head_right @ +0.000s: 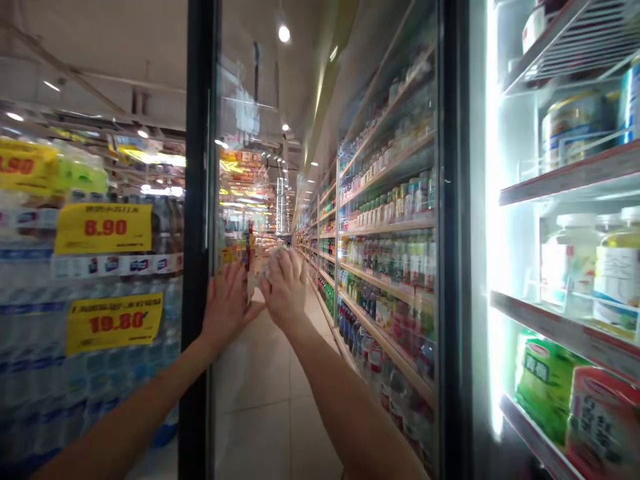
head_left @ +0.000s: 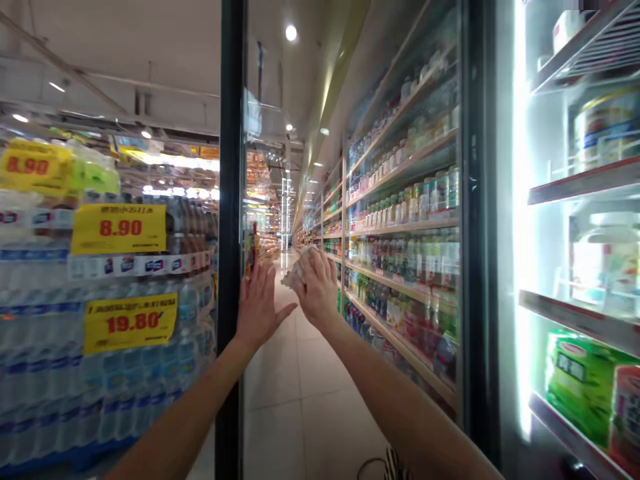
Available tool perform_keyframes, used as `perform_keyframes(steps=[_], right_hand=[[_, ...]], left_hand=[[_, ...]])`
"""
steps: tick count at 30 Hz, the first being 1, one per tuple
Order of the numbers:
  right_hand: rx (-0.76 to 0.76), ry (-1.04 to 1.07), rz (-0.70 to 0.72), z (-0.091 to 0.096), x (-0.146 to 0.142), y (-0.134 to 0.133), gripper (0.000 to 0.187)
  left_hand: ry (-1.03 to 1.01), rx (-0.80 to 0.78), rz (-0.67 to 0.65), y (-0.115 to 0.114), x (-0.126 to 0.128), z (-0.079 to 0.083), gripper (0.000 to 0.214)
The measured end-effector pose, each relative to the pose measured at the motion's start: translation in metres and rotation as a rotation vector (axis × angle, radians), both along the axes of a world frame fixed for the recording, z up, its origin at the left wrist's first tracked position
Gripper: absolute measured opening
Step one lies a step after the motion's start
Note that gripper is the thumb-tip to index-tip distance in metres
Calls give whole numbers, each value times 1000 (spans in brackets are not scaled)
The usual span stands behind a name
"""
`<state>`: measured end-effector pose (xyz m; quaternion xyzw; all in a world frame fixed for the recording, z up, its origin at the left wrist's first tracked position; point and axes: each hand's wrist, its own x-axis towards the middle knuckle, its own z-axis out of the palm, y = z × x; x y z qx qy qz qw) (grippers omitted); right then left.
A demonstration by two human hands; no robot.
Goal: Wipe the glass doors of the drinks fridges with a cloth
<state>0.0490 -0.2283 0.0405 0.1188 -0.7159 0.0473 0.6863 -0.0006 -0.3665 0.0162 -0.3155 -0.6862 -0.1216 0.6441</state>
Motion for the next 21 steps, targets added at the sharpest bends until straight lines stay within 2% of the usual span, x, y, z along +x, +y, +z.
perform_keyframes(steps=[3, 6, 8, 10, 12, 13, 15, 18, 20, 21], right_hand=[[118, -2, -87, 6, -8, 7, 39], [209, 40, -149, -3, -3, 57, 34], [93, 92, -230, -9, 8, 108, 35], [-135, 127, -316, -13, 21, 155, 37], [-326, 159, -352, -13, 28, 177, 40], [-362, 165, -351, -14, 29, 175, 42], [-279, 149, -313, -15, 25, 151, 44], [134, 18, -212, -19, 14, 98, 44], [327, -21, -186, -21, 13, 87, 41], [376, -23, -189, -22, 16, 93, 40]], left_hand=[[10, -16, 34, -4, -3, -4, 81], [2, -2, 46, 0, -4, -6, 79], [-12, 13, 59, 3, -5, -8, 76], [-24, 31, 68, 7, -5, -10, 75], [-22, 63, 65, 12, -5, -11, 74], [-18, 80, 63, 14, -5, -12, 75], [-13, 102, 63, 16, -4, -13, 75], [4, 103, 61, 18, -3, -12, 76], [9, 109, 55, 18, -2, -11, 76], [4, 113, 52, 18, -2, -12, 75]])
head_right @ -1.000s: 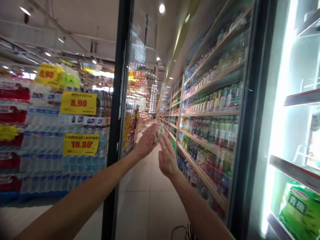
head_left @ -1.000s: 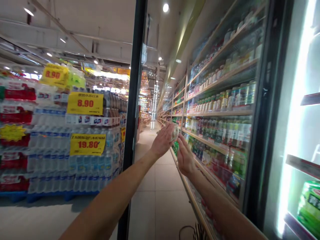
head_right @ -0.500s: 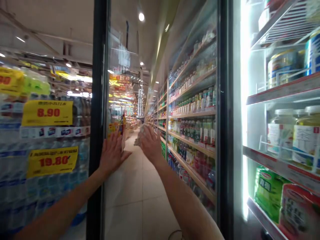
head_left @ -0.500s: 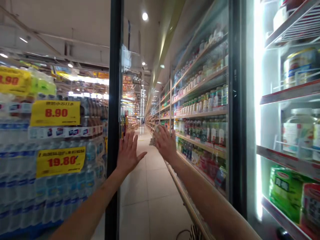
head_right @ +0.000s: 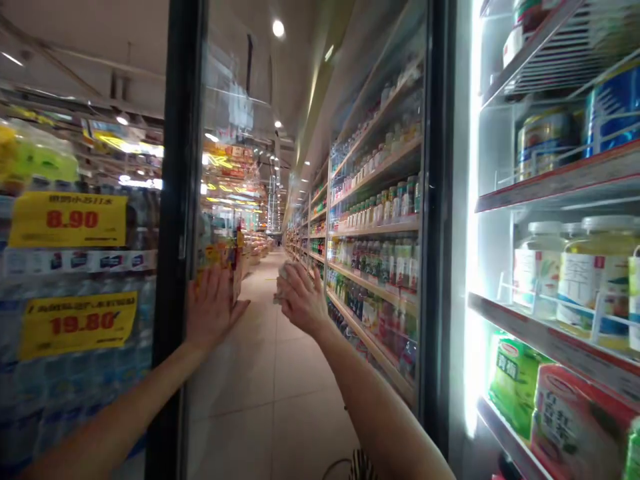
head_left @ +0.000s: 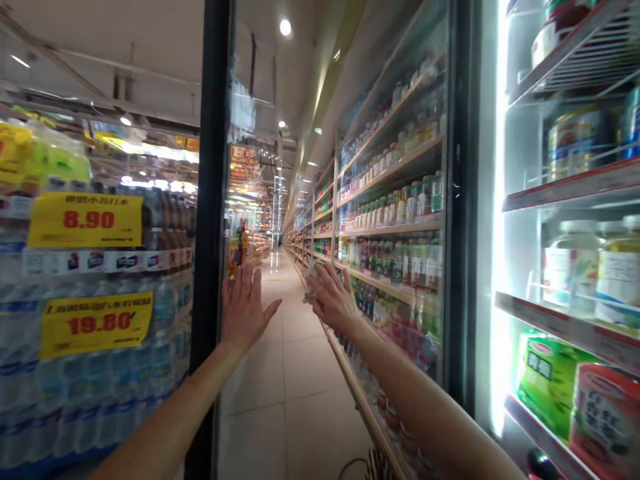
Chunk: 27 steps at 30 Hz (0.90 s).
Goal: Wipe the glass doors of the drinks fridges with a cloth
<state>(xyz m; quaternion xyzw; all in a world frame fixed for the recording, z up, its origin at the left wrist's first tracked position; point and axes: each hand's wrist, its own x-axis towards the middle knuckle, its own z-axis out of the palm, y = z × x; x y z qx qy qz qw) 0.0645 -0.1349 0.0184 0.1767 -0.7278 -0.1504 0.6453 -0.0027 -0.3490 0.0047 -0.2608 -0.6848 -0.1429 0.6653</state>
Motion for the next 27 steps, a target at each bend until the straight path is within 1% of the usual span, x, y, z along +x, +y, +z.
perform_keyframes(steps=[1, 2, 3, 4, 5, 6, 7, 8, 9, 10, 11, 13, 14, 15, 16, 17, 18, 19, 20, 21, 22, 23, 24, 25, 26, 27], right_hand=[[14, 6, -14, -2, 5, 14, 40], [-6, 23, -34, -3, 11, 34, 40], [-67, 52, -68, -5, 17, 57, 40], [-176, 81, -113, -7, 24, 81, 42], [-324, 130, -151, -9, 29, 102, 44], [-466, 176, -177, -10, 33, 117, 46], [-590, 214, -196, -12, 34, 125, 48], [-675, 241, -203, -15, 33, 125, 50], [-706, 247, -199, -18, 31, 118, 51], [-682, 232, -186, -21, 27, 105, 52], [-607, 196, -164, -25, 23, 88, 52], [-347, 80, -100, -31, 15, 55, 52], [-211, 22, -66, -33, 14, 43, 50], [-101, -25, -42, -35, 14, 38, 49], [-36, -49, -31, -36, 16, 40, 47], [-26, -53, -37, -37, 20, 50, 45], [-71, -42, -62, -38, 25, 65, 45], [-165, -12, -100, -37, 30, 85, 44], [-298, 17, -145, -36, 36, 105, 45], [-462, 60, -184, -34, 41, 125, 47], [-641, 131, -208, -31, 44, 141, 49], [-787, 187, -220, -28, 45, 150, 51], [-883, 228, -216, -25, 44, 152, 52], [-918, 245, -201, -24, 41, 147, 53], [-888, 235, -176, -23, 36, 135, 54], [-799, 197, -150, -23, 31, 117, 53]], left_hand=[[-5, 7, -3, 0, 0, 0, 75], [-10, 11, -6, 1, 0, -1, 74], [-14, 14, -9, 1, 0, -2, 74], [-19, 16, -10, 2, -1, -3, 73], [-22, 17, -12, 3, -1, -4, 73], [-26, 19, -13, 4, -2, -5, 72], [-32, 22, -15, 5, -2, -5, 72], [-40, 26, -18, 6, -2, -6, 71], [-43, 32, -21, 7, -2, -6, 71], [-44, 37, -23, 7, -2, -7, 71], [-44, 41, -26, 8, -1, -7, 71], [-40, 46, -24, 8, 0, -6, 71], [-40, 47, -21, 8, 1, -6, 71], [-42, 47, -18, 7, 2, -5, 71], [-47, 45, -16, 7, 2, -5, 71], [-53, 45, -16, 7, 2, -5, 71], [-56, 45, -20, 7, 2, -5, 71], [-60, 47, -27, 7, 2, -5, 71], [-63, 48, -35, 7, 2, -6, 71], [-67, 50, -40, 8, 2, -6, 71], [-71, 51, -42, 8, 1, -6, 71], [-73, 52, -41, 8, 1, -6, 71], [-75, 52, -39, 8, 1, -6, 71], [-79, 52, -36, 8, 2, -6, 71], [-84, 54, -36, 8, 2, -6, 71], [-90, 54, -38, 8, 2, -6, 71]])
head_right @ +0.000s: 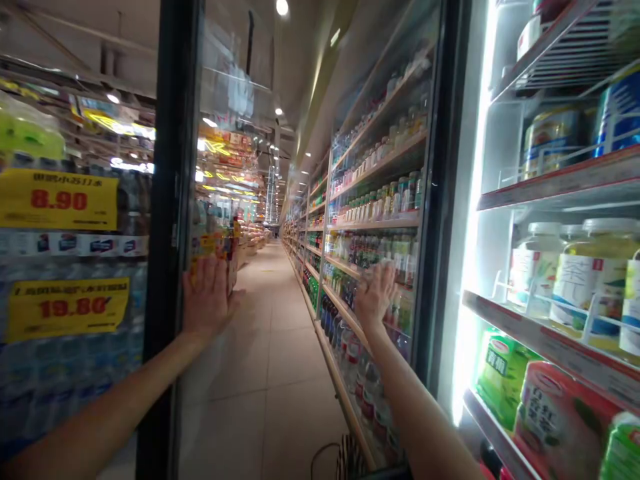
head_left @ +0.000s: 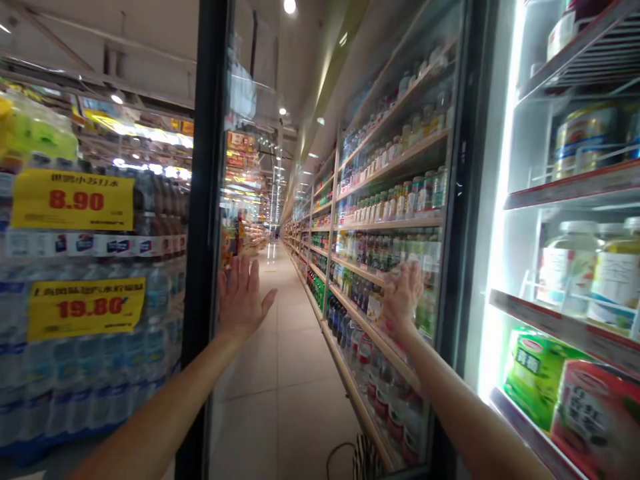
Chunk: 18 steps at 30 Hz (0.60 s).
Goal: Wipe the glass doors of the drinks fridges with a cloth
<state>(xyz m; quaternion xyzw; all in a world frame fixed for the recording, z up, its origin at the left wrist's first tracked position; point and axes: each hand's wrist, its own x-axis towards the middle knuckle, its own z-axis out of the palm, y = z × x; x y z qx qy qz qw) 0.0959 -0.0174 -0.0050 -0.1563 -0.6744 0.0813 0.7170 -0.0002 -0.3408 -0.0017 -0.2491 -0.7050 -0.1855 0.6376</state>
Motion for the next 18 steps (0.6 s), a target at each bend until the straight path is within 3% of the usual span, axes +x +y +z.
perform_keyframes(steps=[3, 6, 8, 11, 13, 15, 18], right_hand=[[409, -140, 91, -4, -13, -56, 50], [683, -235, 124, -11, -13, -67, 45], [594, -224, 71, -15, -4, -39, 44], [144, -111, -44, -15, 11, 20, 49], [-106, -12, -84, -13, 15, 44, 53], [-128, 23, -80, -14, 11, 40, 54], [153, -32, -9, -22, -3, -11, 52]], left_hand=[[-4, -5, -5, -1, 1, 0, 71], [15, -6, -7, -1, 1, 1, 71], [12, -5, -16, -1, 1, 1, 71], [8, 5, -30, 0, 0, 1, 70], [-1, 13, -34, 1, 1, 0, 69], [-9, 19, -40, 2, 1, -1, 68], [0, 24, -33, 3, 1, -5, 67]])
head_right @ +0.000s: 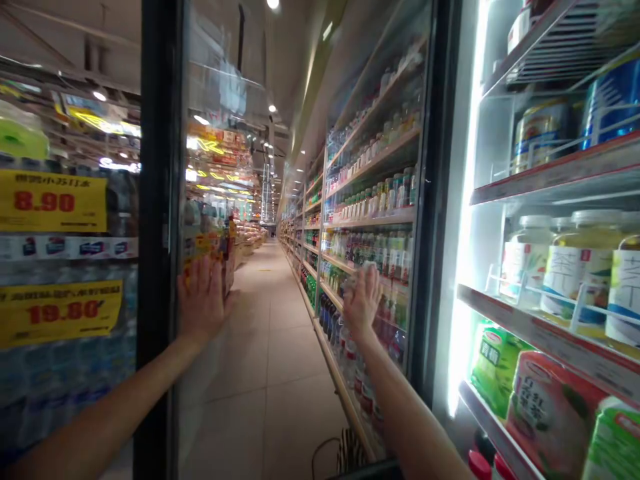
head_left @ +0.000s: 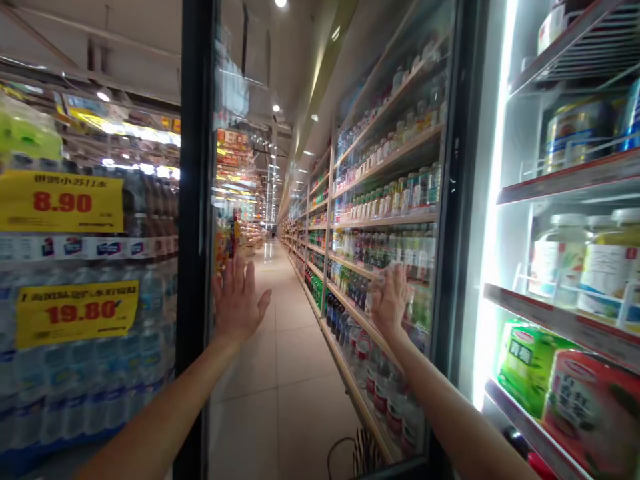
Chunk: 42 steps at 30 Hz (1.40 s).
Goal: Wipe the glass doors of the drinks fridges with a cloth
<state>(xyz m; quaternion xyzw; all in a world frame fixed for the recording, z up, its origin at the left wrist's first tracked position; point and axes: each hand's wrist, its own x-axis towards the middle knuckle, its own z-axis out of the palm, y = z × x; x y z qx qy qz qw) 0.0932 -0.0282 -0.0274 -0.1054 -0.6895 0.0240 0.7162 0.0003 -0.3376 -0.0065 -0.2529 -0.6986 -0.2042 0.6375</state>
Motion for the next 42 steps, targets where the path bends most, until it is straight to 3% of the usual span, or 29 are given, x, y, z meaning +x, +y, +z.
perform_keyframes(steps=[3, 6, 9, 12, 14, 15, 17, 20, 23, 26, 30, 32, 33, 35, 38, 40, 42], right_hand=[[326, -133, 106, -12, -10, -57, 54], [489, -248, 152, -25, -8, -67, 53], [307, -214, 74, -35, 4, -24, 51], [-103, -23, -15, -38, 14, 27, 53], [-259, 63, -31, -36, 15, 37, 55], [-259, 70, -24, -36, 13, 32, 55], [-111, 9, 18, -37, 7, 2, 55], [306, -216, 135, -42, -3, -56, 52], [537, -353, 196, -46, -6, -74, 51], [381, -284, 120, -50, 3, -31, 50], [-172, -29, -18, -45, 16, 42, 51], [-333, 61, -42, -43, 16, 47, 53], [-331, 71, -36, -44, 14, 39, 54], [-161, 1, 12, -48, 9, 10, 53], [265, -241, 119, -57, 5, -30, 49], [434, -351, 150, -63, 9, -31, 48], [373, -339, 110, -66, 16, -6, 47]], left_hand=[[-3, -20, 7, 0, -1, -3, 68], [-12, -27, 1, -1, -2, -6, 69], [-10, -26, 4, -1, 0, -9, 68], [-34, -43, 11, 0, 1, -10, 67], [-56, -54, 4, 0, 1, -11, 66], [-66, -59, -1, 0, 1, -12, 65], [-73, -58, -4, -1, 1, -15, 65], [-53, -80, 6, -3, 1, -24, 67], [-39, -126, 21, -7, 2, -37, 68], [-49, -131, 28, -7, 4, -47, 66], [-52, -108, 33, -3, 6, -52, 66], [-56, -104, 29, -1, 7, -51, 66], [-63, -105, 28, -1, 7, -51, 67], [-77, -105, 32, -2, 8, -51, 68], [-84, -107, 33, -3, 8, -51, 69], [-78, -107, 34, -4, 8, -52, 69], [-65, -113, 38, -4, 8, -52, 68]])
